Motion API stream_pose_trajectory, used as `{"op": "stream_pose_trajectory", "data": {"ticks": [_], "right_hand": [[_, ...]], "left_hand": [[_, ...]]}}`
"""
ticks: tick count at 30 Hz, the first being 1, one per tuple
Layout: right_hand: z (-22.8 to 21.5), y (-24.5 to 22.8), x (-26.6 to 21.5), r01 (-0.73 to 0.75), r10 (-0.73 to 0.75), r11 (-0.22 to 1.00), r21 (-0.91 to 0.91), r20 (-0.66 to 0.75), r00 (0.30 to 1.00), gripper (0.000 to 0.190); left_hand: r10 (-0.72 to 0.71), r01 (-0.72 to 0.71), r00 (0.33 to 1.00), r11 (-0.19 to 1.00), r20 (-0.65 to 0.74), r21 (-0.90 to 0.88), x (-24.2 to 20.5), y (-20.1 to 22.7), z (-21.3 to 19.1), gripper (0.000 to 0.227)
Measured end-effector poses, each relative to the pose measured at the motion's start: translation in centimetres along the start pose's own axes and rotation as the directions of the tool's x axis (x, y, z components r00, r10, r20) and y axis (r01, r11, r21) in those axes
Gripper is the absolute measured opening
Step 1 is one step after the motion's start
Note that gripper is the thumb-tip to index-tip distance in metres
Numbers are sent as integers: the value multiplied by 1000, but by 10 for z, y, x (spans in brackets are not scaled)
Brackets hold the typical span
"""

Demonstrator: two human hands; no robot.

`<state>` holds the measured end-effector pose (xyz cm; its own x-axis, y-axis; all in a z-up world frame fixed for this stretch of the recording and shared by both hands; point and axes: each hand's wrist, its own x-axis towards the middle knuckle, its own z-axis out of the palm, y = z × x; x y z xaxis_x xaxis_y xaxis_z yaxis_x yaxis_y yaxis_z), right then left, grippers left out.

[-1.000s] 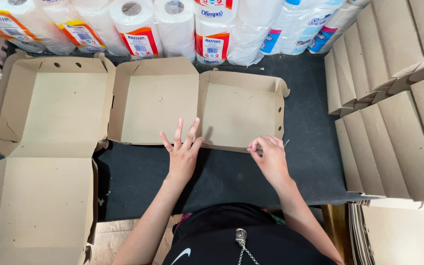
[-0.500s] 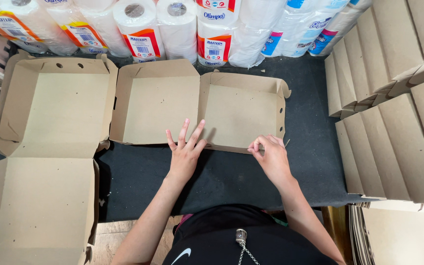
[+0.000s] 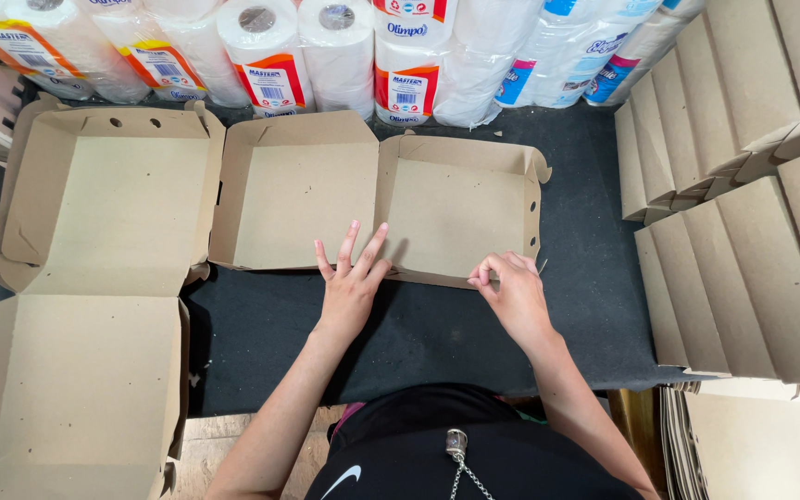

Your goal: The person assembles cardboard pizza boxes by folding the pre-cut flaps and securing the edges by hand.

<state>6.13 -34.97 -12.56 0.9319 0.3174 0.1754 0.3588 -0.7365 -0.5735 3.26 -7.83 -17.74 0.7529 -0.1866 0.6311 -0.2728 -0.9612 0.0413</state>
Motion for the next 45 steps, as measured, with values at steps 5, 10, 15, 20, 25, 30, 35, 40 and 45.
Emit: {"op": "stream_pose_trajectory", "data": {"ticks": [5, 10, 15, 20, 25, 30, 35, 40, 45], "right_hand": [[0, 1, 2, 16, -16, 1000, -5, -6, 1000, 31], [2, 1, 2, 11, -11, 1000, -6, -3, 1000, 31], [0, -4, 4, 10, -11, 1000, -19, -28, 1000, 35], [-9, -7, 4, -14, 12, 999, -33, -53, 999, 37], [-36, -1, -6, -104, 98, 993, -53, -100, 990, 37], [-58, 44, -27, -151, 142, 988, -24, -223, 965, 38], [-70, 74, -43, -189, 165, 978, -90, -226, 960, 37], [-57, 72, -37, -156, 145, 983, -101, -110, 983, 19], [-20, 31, -13, 81, -81, 993, 88, -13, 997, 14]], "left_hand": [[-19, 20, 1000, 999, 23, -30, 3, 2, -3, 7], [-18, 19, 999, 999, 40, -27, 2, 3, -2, 8], [53, -50, 996, 998, 66, -48, 4, 9, -1, 8], [83, -78, 993, 995, 80, -66, 1, 9, 0, 7], [29, -26, 999, 986, 15, -164, -1, 11, -11, 1], [-52, 24, 995, 951, -84, -308, -15, 21, -17, 9], [-129, 96, 988, 946, -89, -309, -50, -7, -13, 11], [-208, 195, 977, 959, -42, -206, -74, -50, -35, 19], [-307, 304, 952, 944, -6, -127, -85, -78, -54, 9]]}}
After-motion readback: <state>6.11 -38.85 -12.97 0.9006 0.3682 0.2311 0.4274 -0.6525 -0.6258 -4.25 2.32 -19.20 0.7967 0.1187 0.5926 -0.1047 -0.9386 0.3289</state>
